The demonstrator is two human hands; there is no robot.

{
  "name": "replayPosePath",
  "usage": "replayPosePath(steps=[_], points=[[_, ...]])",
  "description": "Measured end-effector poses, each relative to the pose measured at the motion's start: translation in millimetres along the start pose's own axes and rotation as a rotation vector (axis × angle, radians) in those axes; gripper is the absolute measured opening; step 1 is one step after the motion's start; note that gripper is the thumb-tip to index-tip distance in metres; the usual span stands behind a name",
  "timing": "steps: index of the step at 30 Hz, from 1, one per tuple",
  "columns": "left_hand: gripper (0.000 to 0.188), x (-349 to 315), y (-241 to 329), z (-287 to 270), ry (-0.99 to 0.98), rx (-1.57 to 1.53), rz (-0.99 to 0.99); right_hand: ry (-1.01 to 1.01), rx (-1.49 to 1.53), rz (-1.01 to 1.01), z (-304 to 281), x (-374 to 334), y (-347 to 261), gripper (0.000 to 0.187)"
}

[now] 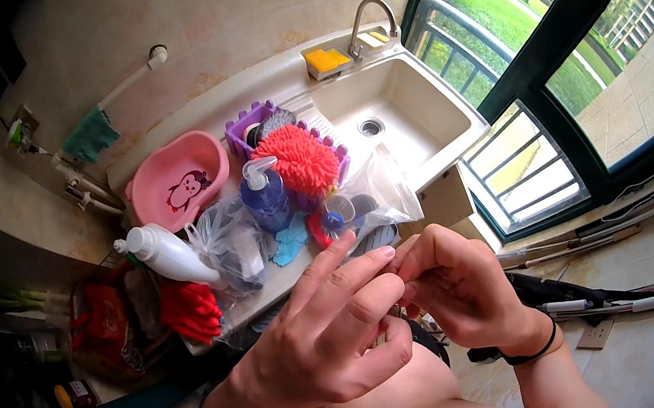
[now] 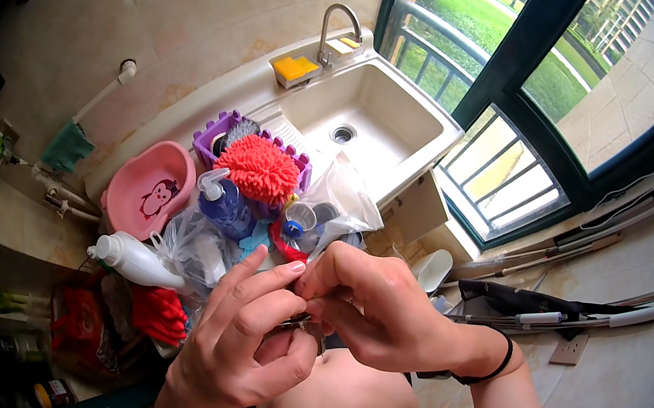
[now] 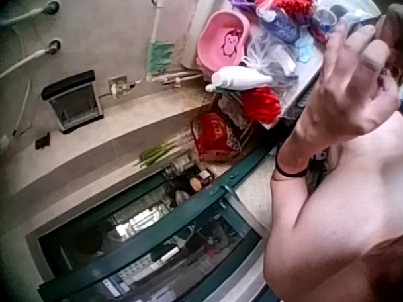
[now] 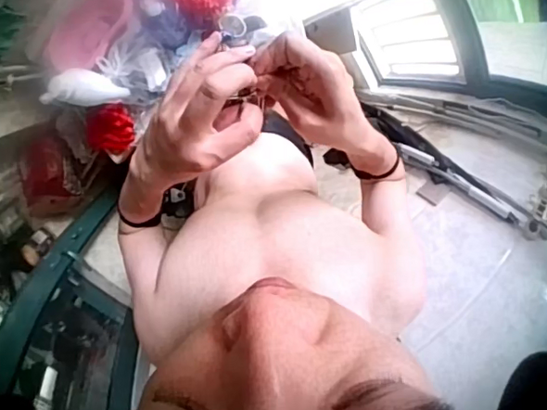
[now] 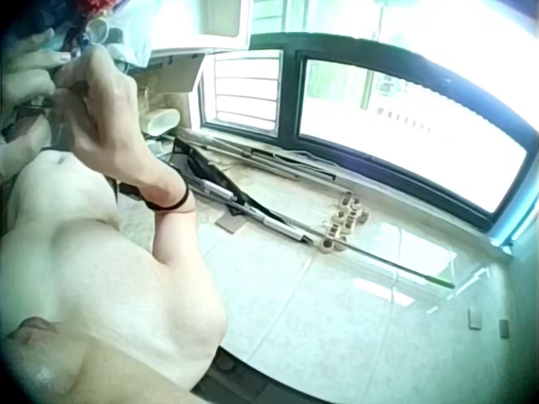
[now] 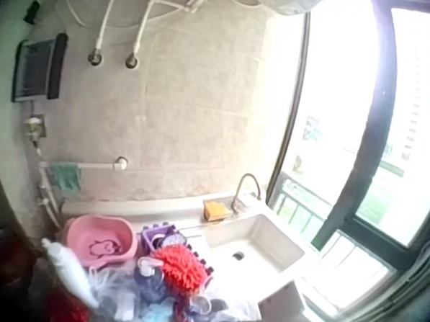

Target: Assembling the components of a stainless steel coffee filter or strainer.

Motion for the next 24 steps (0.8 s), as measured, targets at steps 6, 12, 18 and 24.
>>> replayPosePath(steps=[6, 12, 18, 24], points=[[0.024, -0.1, 4.0, -0.7, 0.01, 0.033, -0.014, -0.032, 0.081, 0.05, -0.2, 0.9, 1.4, 0.016], [0.025, -1.2, 0.6, -3.1, 0.003, 0.114, -0.078, 0.02, 0.118, -0.039, 4.7, 2.0, 7.2, 0.013], [0.062, -15.0, -28.0, -5.6, 0.124, -0.177, -0.183, 0.118, 0.233, -0.1, -7.7, 1.1, 9.6, 0.011], [0.133, -35.7, -50.6, 23.8, 0.139, -0.66, -0.327, 0.046, 0.601, -0.084, -11.5, 6.9, 22.7, 0.008]])
Point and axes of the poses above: each hand's wrist, its own x-axis towards the middle knuckle, its own z-axis out of the palm, y = z × x, the point moved 5 cm from there along x, towards the middle knuckle, and after that the axes turned 1 degree about -y, right-handed, at the moved point
